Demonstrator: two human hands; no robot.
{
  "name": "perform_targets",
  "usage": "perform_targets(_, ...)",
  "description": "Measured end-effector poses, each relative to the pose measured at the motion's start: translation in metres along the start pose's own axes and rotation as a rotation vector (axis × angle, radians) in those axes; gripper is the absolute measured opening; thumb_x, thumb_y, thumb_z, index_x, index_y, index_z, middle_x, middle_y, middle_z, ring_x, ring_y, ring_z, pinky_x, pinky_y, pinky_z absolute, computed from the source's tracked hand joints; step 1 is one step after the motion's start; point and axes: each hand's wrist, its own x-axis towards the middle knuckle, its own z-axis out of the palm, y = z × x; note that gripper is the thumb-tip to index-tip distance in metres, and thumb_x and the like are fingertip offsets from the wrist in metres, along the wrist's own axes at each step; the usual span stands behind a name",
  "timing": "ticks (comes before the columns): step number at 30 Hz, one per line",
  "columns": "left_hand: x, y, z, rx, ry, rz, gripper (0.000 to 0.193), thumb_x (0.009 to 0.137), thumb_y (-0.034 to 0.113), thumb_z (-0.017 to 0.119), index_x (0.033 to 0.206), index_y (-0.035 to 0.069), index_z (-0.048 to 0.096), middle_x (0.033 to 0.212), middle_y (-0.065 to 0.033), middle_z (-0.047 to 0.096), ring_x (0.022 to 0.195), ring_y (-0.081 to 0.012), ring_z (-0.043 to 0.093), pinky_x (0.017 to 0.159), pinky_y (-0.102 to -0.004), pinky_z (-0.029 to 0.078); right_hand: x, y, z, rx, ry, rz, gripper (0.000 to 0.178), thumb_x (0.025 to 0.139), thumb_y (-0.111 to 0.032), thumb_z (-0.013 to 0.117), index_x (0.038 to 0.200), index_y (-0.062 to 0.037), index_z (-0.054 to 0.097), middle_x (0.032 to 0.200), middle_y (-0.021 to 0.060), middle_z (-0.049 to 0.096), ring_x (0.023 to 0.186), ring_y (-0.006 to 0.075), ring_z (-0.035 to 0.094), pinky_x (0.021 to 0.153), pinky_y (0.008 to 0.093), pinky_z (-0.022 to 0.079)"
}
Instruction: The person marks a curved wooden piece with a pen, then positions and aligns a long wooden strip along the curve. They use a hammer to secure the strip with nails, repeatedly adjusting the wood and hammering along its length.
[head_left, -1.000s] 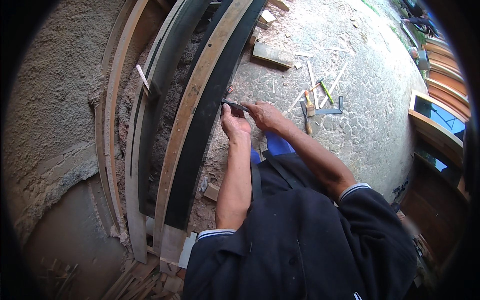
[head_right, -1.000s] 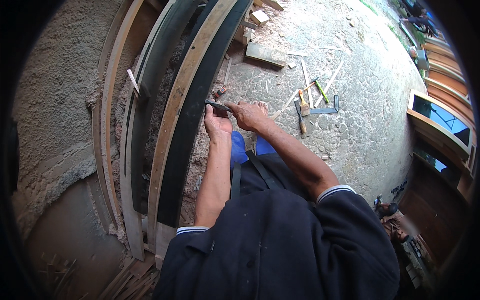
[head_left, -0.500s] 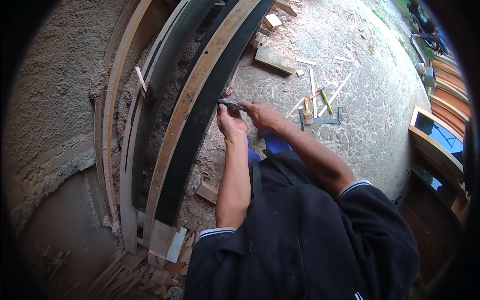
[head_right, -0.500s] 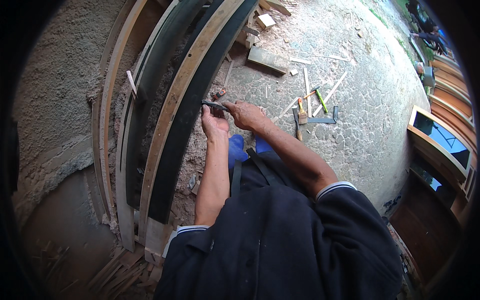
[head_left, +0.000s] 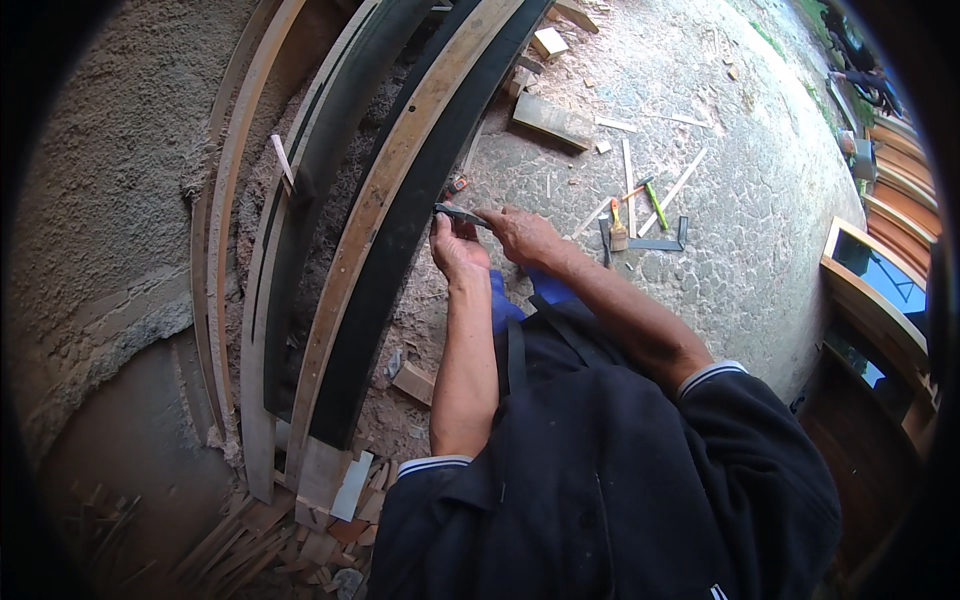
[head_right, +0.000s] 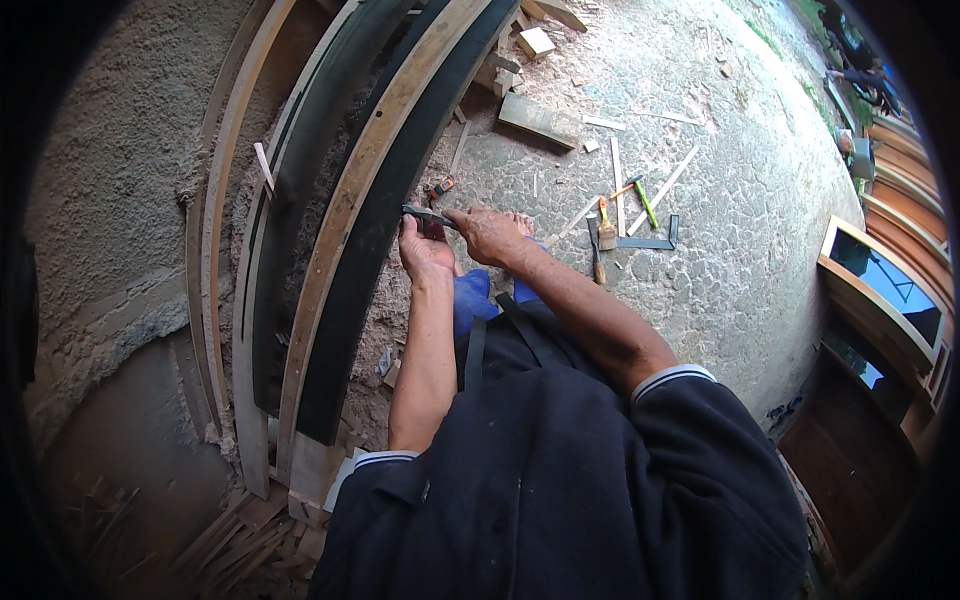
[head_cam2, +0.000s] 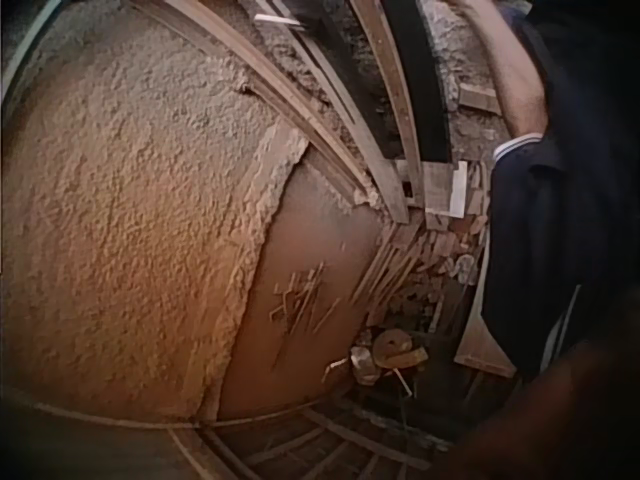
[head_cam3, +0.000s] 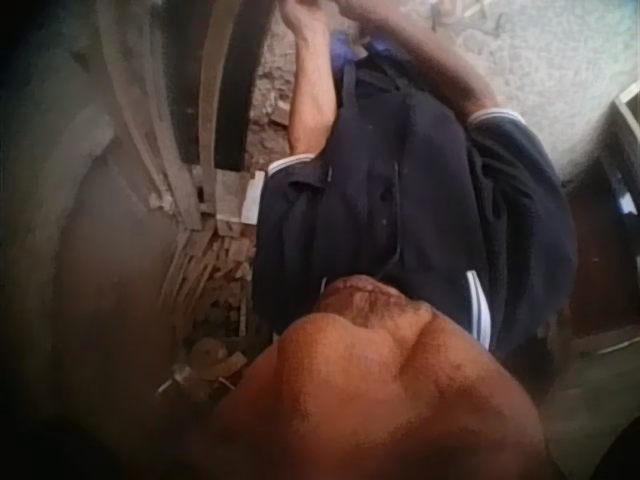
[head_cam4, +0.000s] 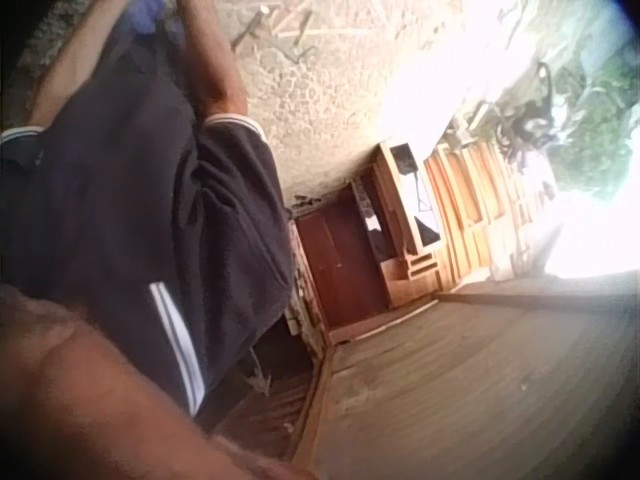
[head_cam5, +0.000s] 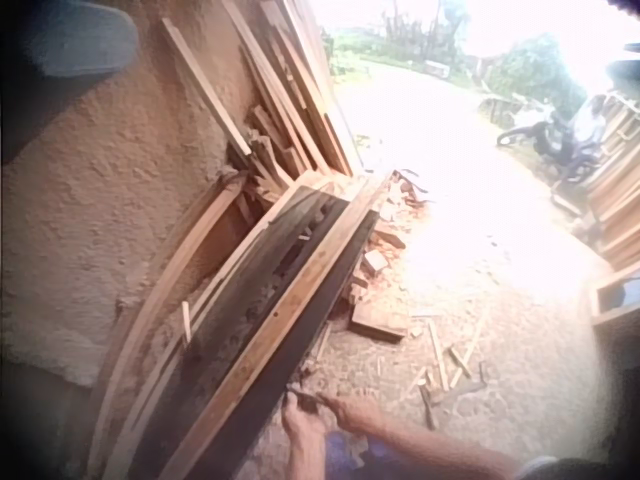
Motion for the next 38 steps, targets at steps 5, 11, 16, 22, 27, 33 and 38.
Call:
perform_targets(5, 0.000, 0.003, -0.004, 0.022, 0.019, 0.004, 0.027, 0.103, 0.027, 0.056, 0.117, 0.005, 0.064, 0.111, -0.0064, 0.069, 0.095, -0.0174, 0.065, 0.086, -0.0330, 0.054, -0.004, -0.005, 0.005, 0.013, 0.022, 0.000, 0.046, 0.094, -0.013, 0.050, 0.140, -0.0154, 0.049, 0.107, 0.0267, 0.063, 0.099, 0.0447, 0.065, 0.085, 0.0515, 0.051)
perform_targets(11, -0.007, 0.008, -0.003, 0.031, 0.024, -0.008, 0.028, 0.104, 0.027, 0.055, 0.117, 0.005, 0.063, 0.110, -0.0069, 0.069, 0.094, -0.0176, 0.066, 0.084, -0.0325, 0.054, -0.005, -0.008, 0.008, -0.023, 0.044, -0.019, 0.048, 0.092, -0.011, 0.050, 0.140, -0.0150, 0.049, 0.106, 0.0269, 0.063, 0.099, 0.0438, 0.065, 0.084, 0.0513, 0.051)
perform_targets(16, -0.006, 0.011, 0.001, -0.034, 0.001, -0.013, 0.024, 0.103, 0.024, 0.057, 0.117, 0.005, 0.062, 0.104, -0.0057, 0.068, 0.090, -0.0160, 0.063, 0.079, -0.0310, 0.051, -0.005, -0.008, 0.010, -0.036, 0.051, -0.008, 0.050, 0.091, -0.010, 0.051, 0.141, -0.0145, 0.049, 0.106, 0.0266, 0.063, 0.100, 0.0430, 0.065, 0.084, 0.0504, 0.051)
perform_targets(22, -0.001, 0.013, -0.005, 0.002, -0.014, -0.021, 0.025, 0.103, 0.026, 0.056, 0.113, 0.005, 0.064, 0.100, -0.0054, 0.068, 0.088, -0.0165, 0.064, 0.079, -0.0313, 0.053, -0.005, -0.009, 0.012, -0.040, 0.056, -0.017, 0.052, 0.091, -0.009, 0.051, 0.143, -0.0150, 0.048, 0.104, 0.0271, 0.063, 0.098, 0.0437, 0.065, 0.083, 0.0508, 0.051)
perform_targets(27, 0.000, 0.013, -0.004, 0.048, 0.026, 0.003, 0.027, 0.104, 0.027, 0.055, 0.114, 0.004, 0.064, 0.104, -0.0056, 0.069, 0.090, -0.0167, 0.065, 0.081, -0.0310, 0.054, -0.005, -0.008, 0.014, -0.016, 0.065, -0.033, 0.051, 0.093, -0.010, 0.051, 0.143, -0.0139, 0.048, 0.103, 0.0283, 0.063, 0.097, 0.0447, 0.065, 0.083, 0.0516, 0.051)
perform_targets(33, -0.013, 0.017, -0.004, 0.051, 0.089, 0.020, 0.019, 0.098, 0.020, 0.066, 0.111, 0.006, 0.065, 0.097, -0.0042, 0.067, 0.081, -0.0146, 0.062, 0.073, -0.0297, 0.050, -0.010, -0.011, 0.020, 0.002, 0.043, -0.035, 0.049, 0.096, -0.012, 0.051, 0.145, -0.0129, 0.046, 0.104, 0.0305, 0.063, 0.096, 0.0465, 0.065, 0.082, 0.0529, 0.051)
perform_targets(38, -0.010, 0.017, -0.007, 0.061, 0.085, 0.023, 0.023, 0.098, 0.021, 0.067, 0.114, 0.005, 0.064, 0.100, -0.0048, 0.067, 0.086, -0.0147, 0.062, 0.075, -0.0295, 0.050, -0.009, -0.010, 0.019, -0.004, 0.024, -0.048, 0.050, 0.096, -0.012, 0.051, 0.146, -0.0126, 0.044, 0.104, 0.0312, 0.063, 0.096, 0.0467, 0.065, 0.082, 0.0529, 0.050)
